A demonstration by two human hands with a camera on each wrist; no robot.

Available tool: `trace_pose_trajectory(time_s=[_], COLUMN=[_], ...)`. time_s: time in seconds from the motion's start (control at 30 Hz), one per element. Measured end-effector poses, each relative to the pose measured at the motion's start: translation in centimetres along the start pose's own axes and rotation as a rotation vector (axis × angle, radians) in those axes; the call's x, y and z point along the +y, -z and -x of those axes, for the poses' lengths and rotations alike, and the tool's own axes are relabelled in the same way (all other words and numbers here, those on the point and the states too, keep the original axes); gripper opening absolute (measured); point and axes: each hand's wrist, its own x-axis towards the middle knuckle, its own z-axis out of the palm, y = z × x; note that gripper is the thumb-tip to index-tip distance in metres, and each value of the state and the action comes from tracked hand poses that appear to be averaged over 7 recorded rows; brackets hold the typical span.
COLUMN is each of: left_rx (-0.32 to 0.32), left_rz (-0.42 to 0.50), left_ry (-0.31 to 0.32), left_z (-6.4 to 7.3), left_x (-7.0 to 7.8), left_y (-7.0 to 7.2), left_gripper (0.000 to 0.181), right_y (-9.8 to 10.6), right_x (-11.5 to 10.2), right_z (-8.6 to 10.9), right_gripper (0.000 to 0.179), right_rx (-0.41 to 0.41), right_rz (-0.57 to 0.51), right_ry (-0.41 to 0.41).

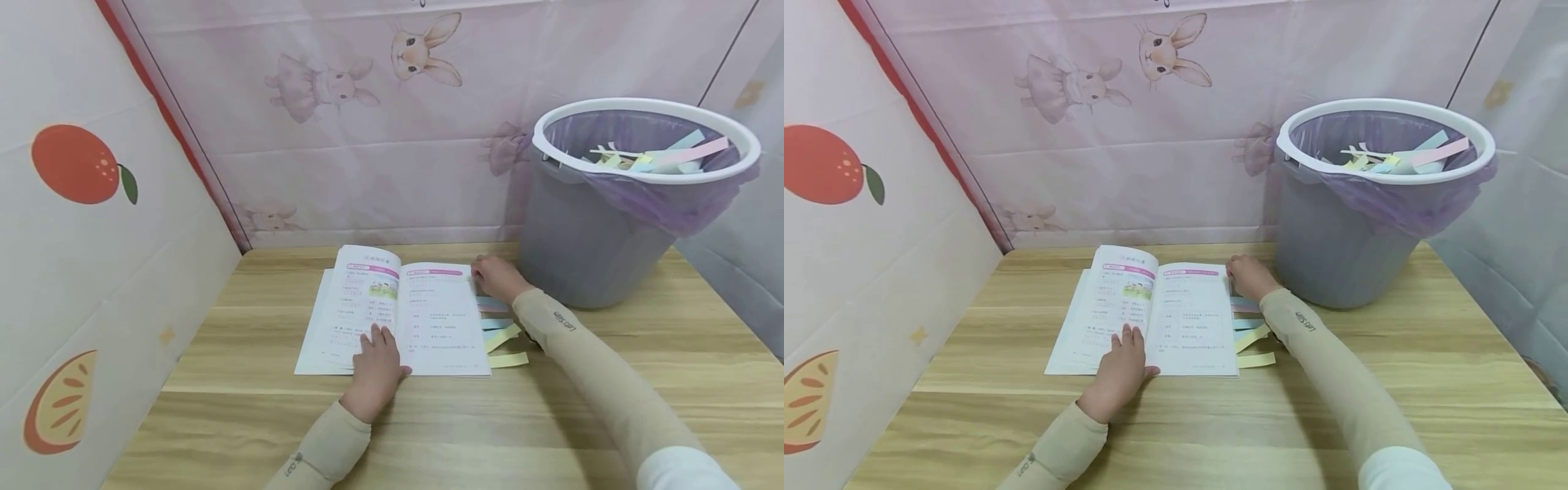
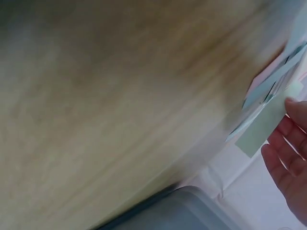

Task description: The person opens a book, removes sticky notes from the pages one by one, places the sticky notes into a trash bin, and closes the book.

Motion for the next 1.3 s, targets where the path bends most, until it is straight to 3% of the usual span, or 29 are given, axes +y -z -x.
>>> trace_pose_trajectory(time_s=[0.2,0.4,0.53,0.67,0.73,0.83,1.0,1.07,1.13,1.2,1.3], left_rx=[-0.002,-0.007,-0.006,-0.004,-0.002,-0.005,-0.023,-0.031,-0.029,-0.019,-0.009], left_rz=[0.001,0.011,0.013,0.005,-0.005,-0.004,0.021,0.030,0.031,0.032,0.037], left_ry=[0.003,0.003,0.003,0.003,0.001,0.005,0.016,0.015,0.009,-0.001,-0.011], left_z=[-0.1,-0.1,0.0,0.0,-0.1,-0.1,-0.1,-0.1,-0.2,-0.2,-0.3], left_x=[0.0,0.1,0.2,0.1,0.1,0.0,0.0,0.0,0.0,0.0,0.0], left_y=[-0.1,-0.2,-0.2,-0.2,-0.2,-0.2,-0.2,-0.2,-0.2,-0.2,-0.2], left_gripper=[0.083,0.083,0.083,0.083,0.083,0.083,0.084,0.083,0.083,0.083,0.083], right_y=[-0.1,0.1,0.4,2.2,3.8,7.2,14.8,18.3,21.6,24.3,26.8], right_x=[-0.3,-0.3,-0.3,-1.1,-1.8,-3.3,-5.6,-6.2,-6.4,-6.0,-4.6], right_z=[-0.1,-0.1,0.0,0.3,0.6,1.4,3.6,4.6,5.4,6.0,6.5], right_gripper=[0.006,0.012,0.017,0.014,0.013,0.010,0.007,0.006,0.006,0.009,0.013], right_rx=[0.000,-0.001,0.000,0.034,0.072,0.192,0.529,0.657,0.771,0.829,0.796], right_rz=[0.038,0.028,-0.006,-0.074,-0.099,-0.097,0.035,0.134,0.208,0.254,0.280], right_ry=[-0.053,-0.090,-0.122,-0.139,-0.127,-0.047,0.207,0.263,0.255,0.175,-0.015])
